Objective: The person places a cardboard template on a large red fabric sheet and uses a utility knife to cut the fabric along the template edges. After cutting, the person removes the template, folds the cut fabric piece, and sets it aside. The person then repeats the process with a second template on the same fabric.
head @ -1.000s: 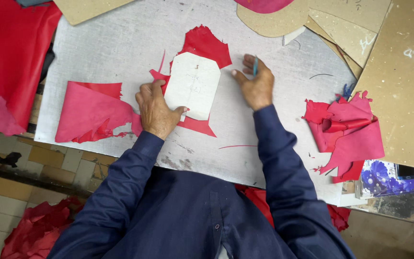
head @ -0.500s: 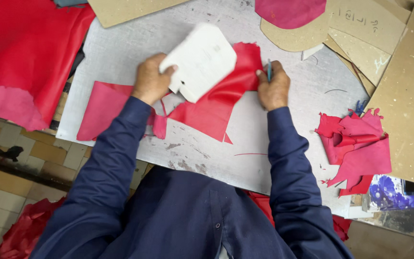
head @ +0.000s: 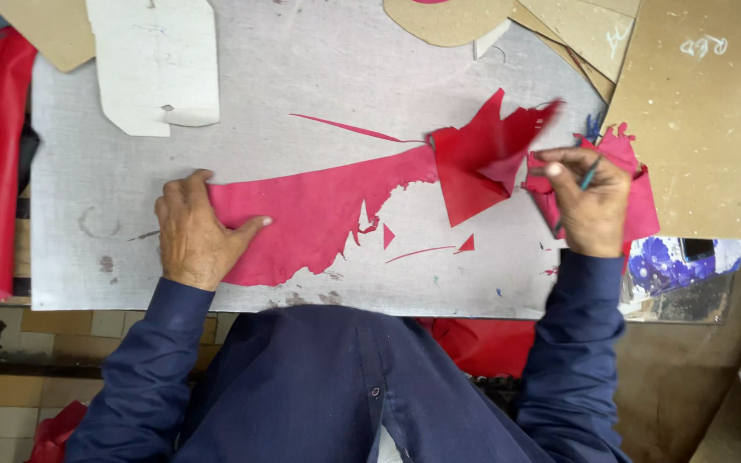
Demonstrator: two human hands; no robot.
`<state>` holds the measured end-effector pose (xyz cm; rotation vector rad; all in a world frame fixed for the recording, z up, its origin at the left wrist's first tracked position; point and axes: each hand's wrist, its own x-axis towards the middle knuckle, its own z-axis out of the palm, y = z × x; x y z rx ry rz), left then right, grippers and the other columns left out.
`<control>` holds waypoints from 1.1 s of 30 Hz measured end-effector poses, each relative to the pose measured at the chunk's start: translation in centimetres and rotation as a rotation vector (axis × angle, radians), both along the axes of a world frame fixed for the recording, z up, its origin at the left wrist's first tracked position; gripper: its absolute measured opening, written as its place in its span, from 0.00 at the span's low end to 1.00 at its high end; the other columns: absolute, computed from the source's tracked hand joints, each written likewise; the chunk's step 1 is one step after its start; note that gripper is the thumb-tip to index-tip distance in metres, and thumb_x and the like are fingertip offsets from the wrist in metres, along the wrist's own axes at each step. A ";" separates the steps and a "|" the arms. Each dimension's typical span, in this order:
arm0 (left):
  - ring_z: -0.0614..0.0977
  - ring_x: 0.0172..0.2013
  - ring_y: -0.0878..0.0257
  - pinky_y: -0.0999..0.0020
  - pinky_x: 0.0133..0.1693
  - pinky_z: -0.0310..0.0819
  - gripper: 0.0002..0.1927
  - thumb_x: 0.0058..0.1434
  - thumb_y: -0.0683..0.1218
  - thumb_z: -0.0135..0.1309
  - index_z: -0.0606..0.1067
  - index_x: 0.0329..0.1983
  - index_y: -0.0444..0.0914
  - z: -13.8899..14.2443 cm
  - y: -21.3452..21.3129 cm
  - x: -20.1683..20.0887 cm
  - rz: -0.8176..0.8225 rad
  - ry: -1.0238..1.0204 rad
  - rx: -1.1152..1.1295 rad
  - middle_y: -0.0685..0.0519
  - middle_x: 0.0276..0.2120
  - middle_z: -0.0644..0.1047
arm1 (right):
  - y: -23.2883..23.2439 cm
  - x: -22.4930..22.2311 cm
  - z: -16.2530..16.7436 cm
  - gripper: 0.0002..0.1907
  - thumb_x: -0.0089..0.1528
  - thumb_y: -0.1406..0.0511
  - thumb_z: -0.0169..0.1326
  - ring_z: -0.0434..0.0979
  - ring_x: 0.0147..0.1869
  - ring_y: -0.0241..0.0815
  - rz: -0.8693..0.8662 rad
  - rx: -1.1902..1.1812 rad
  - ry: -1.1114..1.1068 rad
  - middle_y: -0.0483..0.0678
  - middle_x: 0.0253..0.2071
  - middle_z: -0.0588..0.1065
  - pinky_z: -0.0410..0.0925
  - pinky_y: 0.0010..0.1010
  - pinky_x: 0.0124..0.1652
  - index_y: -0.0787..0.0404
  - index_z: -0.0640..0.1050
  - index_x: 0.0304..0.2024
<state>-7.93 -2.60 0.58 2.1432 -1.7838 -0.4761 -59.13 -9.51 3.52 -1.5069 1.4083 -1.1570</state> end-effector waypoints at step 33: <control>0.45 0.72 0.36 0.29 0.64 0.29 0.52 0.52 0.77 0.43 0.59 0.72 0.41 -4.9 2.8 -26.8 -0.819 0.035 -0.192 0.42 0.74 0.50 | 4.7 -21.5 -0.4 0.17 0.57 0.72 0.69 0.82 0.45 0.51 -0.747 -0.262 0.604 0.54 0.40 0.81 0.73 0.39 0.48 0.64 0.78 0.46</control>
